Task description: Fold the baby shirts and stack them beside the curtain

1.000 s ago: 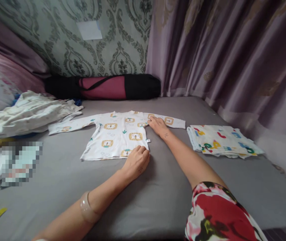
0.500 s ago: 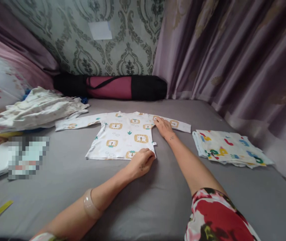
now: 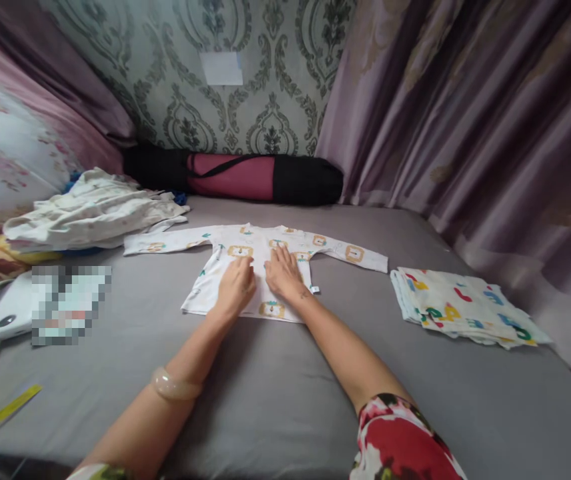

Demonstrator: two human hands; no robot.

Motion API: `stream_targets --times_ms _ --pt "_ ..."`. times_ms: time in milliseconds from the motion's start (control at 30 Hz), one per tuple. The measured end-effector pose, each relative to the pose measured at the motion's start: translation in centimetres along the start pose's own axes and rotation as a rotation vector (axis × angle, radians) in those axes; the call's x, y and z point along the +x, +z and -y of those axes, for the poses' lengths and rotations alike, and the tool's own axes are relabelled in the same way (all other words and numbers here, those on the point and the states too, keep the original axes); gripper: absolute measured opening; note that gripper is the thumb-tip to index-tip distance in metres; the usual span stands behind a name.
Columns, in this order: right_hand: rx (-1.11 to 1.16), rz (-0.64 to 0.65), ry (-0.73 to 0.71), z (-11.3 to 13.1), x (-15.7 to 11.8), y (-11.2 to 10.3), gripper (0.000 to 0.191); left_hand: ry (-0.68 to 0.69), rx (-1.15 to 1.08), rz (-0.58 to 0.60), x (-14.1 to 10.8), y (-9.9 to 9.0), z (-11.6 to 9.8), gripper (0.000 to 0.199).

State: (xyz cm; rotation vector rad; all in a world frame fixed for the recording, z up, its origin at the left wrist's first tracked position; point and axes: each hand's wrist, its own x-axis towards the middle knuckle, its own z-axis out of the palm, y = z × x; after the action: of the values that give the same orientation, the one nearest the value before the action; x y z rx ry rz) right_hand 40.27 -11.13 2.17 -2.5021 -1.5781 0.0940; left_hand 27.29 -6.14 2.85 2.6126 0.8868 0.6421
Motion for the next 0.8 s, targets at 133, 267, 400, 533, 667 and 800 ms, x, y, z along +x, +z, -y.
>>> stream_targets --times_ms 133,267,400,533,667,800 --pt "0.042 -0.012 0.041 0.4 -0.2 1.3 0.062 -0.180 0.146 0.136 0.6 0.4 2.8 0.051" --pt "0.001 -0.033 0.177 -1.5 -0.4 0.9 0.069 -0.209 0.226 0.207 0.0 0.8 3.7 0.062" --pt "-0.035 -0.046 0.201 -2.9 -1.3 0.6 0.069 -0.116 0.294 0.238 -0.9 -0.5 5.4 0.064" --pt "-0.035 -0.023 0.084 -3.4 -3.1 0.4 0.067 0.008 0.300 0.295 -2.1 -2.2 7.4 0.061" --pt "-0.011 0.030 0.003 -3.7 -5.7 0.0 0.066 0.035 0.317 0.323 -3.4 -3.2 8.4 0.060" --pt "-0.029 0.071 -0.047 -4.2 -8.5 -0.5 0.061 0.033 0.314 0.388 -4.3 -3.9 9.0 0.064"
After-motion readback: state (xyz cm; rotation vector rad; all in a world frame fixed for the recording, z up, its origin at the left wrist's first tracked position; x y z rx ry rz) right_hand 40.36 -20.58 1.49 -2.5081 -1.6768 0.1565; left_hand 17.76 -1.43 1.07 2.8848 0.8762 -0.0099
